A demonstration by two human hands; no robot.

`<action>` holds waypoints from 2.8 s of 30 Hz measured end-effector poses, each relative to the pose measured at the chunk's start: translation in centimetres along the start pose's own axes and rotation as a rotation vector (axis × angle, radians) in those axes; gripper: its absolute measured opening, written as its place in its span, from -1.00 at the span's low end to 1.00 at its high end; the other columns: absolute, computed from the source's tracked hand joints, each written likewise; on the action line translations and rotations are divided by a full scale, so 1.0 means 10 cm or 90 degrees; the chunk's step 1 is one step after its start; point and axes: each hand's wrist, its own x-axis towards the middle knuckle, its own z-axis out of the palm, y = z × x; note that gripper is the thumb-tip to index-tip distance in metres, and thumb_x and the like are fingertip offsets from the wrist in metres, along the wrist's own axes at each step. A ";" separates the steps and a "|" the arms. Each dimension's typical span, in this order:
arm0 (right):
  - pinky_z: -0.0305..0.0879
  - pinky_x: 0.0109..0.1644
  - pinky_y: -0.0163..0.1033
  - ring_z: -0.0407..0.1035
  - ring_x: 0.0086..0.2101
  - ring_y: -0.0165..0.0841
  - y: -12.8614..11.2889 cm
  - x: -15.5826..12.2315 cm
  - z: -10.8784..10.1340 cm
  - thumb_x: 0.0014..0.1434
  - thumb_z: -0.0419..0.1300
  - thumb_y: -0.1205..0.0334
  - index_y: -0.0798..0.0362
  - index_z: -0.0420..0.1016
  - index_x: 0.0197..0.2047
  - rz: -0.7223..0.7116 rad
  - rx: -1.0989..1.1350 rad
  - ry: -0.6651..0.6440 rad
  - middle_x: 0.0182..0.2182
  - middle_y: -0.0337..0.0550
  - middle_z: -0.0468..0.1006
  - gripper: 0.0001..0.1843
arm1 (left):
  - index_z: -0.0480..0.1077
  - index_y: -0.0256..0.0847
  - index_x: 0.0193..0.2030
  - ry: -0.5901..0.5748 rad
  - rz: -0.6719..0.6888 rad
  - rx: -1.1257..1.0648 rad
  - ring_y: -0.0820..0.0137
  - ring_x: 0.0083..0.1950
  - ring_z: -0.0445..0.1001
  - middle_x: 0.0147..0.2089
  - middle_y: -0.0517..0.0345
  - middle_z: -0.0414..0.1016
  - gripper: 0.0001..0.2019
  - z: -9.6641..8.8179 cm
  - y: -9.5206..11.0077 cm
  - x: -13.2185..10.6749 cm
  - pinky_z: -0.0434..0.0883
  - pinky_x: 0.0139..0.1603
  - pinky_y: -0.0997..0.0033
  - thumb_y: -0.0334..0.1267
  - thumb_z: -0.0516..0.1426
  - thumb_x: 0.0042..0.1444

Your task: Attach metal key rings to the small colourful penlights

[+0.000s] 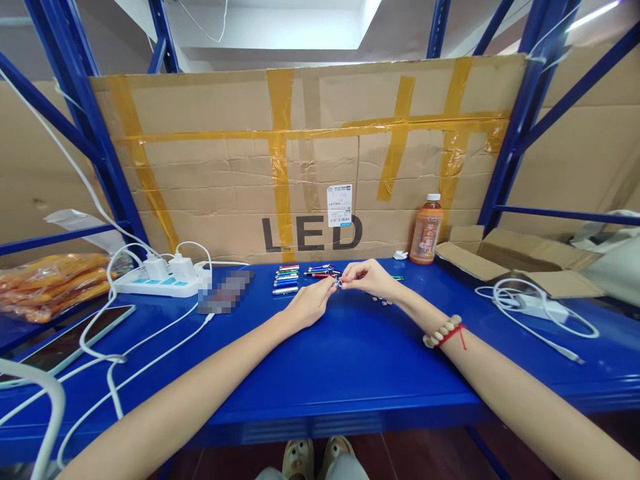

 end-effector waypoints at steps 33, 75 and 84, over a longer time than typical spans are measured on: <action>0.11 -0.50 -0.43 0.20 -0.56 -0.56 -0.03 0.00 0.09 -0.26 0.28 -0.02 0.22 0.39 -0.56 0.070 -0.059 0.079 -0.55 -0.17 0.41 -0.59 | 0.21 -0.17 -0.04 0.107 -0.008 0.073 0.35 -0.04 0.36 -0.03 0.12 0.37 -0.73 0.06 -0.06 0.03 0.34 -0.11 0.37 -0.25 -0.18 0.22; 0.20 -0.47 -0.40 0.26 -0.52 -0.53 0.07 -0.04 -0.01 -0.14 0.24 -0.01 0.14 0.45 -0.57 -0.098 -0.227 0.000 -0.44 -0.13 0.40 -0.66 | 0.21 -0.14 -0.11 -0.028 -0.030 -0.011 0.36 -0.18 0.40 -0.13 0.14 0.41 -0.74 0.04 -0.07 0.02 0.31 -0.23 0.42 -0.21 -0.21 0.21; 0.18 -0.39 -0.38 0.28 -0.46 -0.49 0.07 -0.03 0.01 -0.08 0.22 0.05 0.16 0.39 -0.59 -0.118 -0.243 -0.014 -0.50 -0.15 0.39 -0.69 | 0.09 -0.16 -0.16 -0.027 -0.037 -0.005 0.31 -0.23 0.42 -0.22 0.12 0.40 -0.83 0.03 -0.07 0.00 0.30 -0.28 0.38 -0.21 -0.22 0.21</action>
